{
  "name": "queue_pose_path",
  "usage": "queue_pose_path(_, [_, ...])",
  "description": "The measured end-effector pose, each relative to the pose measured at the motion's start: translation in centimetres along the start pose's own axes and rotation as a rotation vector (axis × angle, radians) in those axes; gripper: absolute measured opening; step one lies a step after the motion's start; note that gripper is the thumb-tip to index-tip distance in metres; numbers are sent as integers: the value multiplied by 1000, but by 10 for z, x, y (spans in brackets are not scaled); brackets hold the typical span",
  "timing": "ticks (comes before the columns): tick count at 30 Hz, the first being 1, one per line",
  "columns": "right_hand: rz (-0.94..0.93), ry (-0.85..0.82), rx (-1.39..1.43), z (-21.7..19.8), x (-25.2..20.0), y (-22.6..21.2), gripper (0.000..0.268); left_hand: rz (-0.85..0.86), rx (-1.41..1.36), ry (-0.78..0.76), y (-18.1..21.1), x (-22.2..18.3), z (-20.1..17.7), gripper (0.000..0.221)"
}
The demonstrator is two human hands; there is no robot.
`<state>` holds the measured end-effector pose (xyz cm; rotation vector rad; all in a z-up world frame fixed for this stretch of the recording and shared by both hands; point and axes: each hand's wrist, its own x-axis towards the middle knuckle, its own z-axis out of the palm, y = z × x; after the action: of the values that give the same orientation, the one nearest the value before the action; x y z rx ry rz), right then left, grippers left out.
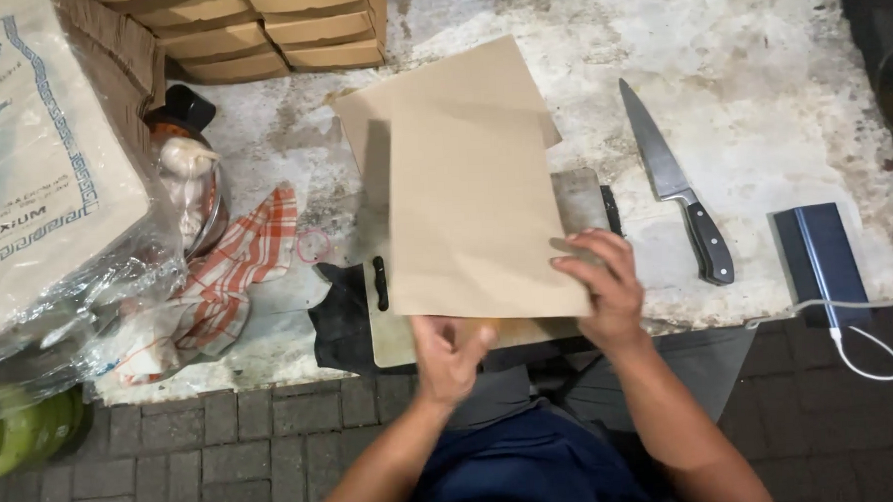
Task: Cutting paper sheets to size using a knife and folding them to line the inside of small cardboard boxes.
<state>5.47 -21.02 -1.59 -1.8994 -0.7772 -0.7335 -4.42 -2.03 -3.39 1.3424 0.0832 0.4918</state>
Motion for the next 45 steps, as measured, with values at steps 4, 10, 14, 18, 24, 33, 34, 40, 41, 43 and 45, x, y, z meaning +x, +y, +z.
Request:
queue_pose_path(4, [220,-47,249,-22,-3,-1,21,305,401,-146,25,37,-31,147])
queue_pose_path(10, [361,-249,271,-53,-19,-3,20,484,743,-500,16,56,-56,52])
queue_pose_path(14, [381,-318,170,-67,-45,14,19,476,747,-567,16,62,-51,25])
queue_pose_path(18, [467,-308,61,-71,-53,14,13,369,737,-594,19,59,-48,9])
queue_pose_path(24, [576,-334,-194,-67,-93,40,17,240,798,-488,-9,43,-54,24])
queue_pose_path(33, [695,-219,-189,-44,-62,9,54,59,907,-315,-14,47,-37,13])
queue_pose_path(34, [699,-222,-190,-43,-62,9,54,54,907,-317,-15,47,-37,13])
queue_pose_path(40, [675,-216,-215,-39,-63,11,45,-47,917,-302,-4,46,-32,19])
queue_pose_path(41, [672,-218,-220,-38,-64,11,44,-49,895,-296,-3,45,-31,26])
queue_pose_path(43, [668,-227,-222,-38,-68,12,43,-56,874,-284,2,46,-30,33])
queue_pose_path(45, [658,-226,-235,-39,-74,13,42,-19,846,-300,10,49,-28,44])
